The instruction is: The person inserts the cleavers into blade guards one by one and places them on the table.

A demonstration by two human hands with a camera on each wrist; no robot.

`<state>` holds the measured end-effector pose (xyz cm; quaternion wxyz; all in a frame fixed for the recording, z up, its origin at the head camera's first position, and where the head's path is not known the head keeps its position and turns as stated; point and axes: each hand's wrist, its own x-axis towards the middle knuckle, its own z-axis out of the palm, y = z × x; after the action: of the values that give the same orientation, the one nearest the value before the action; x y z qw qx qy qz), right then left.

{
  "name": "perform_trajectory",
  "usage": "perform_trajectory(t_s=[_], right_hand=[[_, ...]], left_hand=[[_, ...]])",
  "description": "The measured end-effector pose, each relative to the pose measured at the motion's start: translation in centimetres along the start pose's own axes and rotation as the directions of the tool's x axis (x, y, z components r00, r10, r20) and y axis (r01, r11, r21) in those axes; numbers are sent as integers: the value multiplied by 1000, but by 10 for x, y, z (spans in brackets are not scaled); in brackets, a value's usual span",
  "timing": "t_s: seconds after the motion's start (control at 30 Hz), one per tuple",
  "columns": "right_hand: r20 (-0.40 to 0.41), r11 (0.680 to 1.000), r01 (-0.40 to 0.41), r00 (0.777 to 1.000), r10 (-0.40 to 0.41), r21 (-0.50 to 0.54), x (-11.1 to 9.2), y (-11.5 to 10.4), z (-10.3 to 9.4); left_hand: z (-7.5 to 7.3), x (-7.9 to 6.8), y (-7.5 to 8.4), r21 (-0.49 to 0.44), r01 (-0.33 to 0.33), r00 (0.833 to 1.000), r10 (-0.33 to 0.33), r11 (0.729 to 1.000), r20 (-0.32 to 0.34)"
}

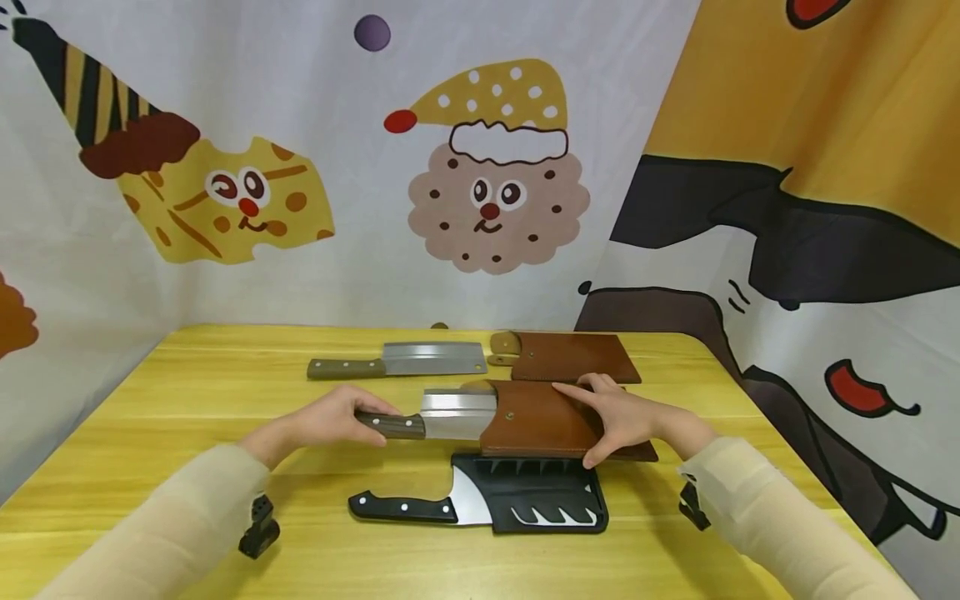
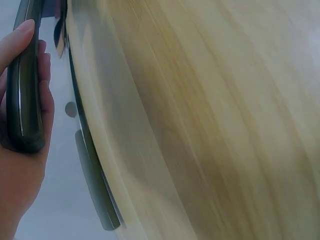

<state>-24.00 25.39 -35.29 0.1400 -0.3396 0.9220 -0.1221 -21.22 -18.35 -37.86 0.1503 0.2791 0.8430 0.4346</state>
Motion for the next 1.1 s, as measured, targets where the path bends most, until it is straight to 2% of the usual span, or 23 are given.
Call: perform_trajectory(t_s=[0.27,0.67,1.1], right_hand=[[5,1000,24,1000,-24,-14,12,-11,-1],[12,999,24,1000,-24,-22,21,-21,0],[8,996,66,998,-66,-52,32,-31,-2]], left_hand=[[8,9,6,-9,-33,999,34,999,8],[12,15,12,-16,7,1000,-6,1000,12],[18,28,17,-5,5,1000,-5,1000,5]])
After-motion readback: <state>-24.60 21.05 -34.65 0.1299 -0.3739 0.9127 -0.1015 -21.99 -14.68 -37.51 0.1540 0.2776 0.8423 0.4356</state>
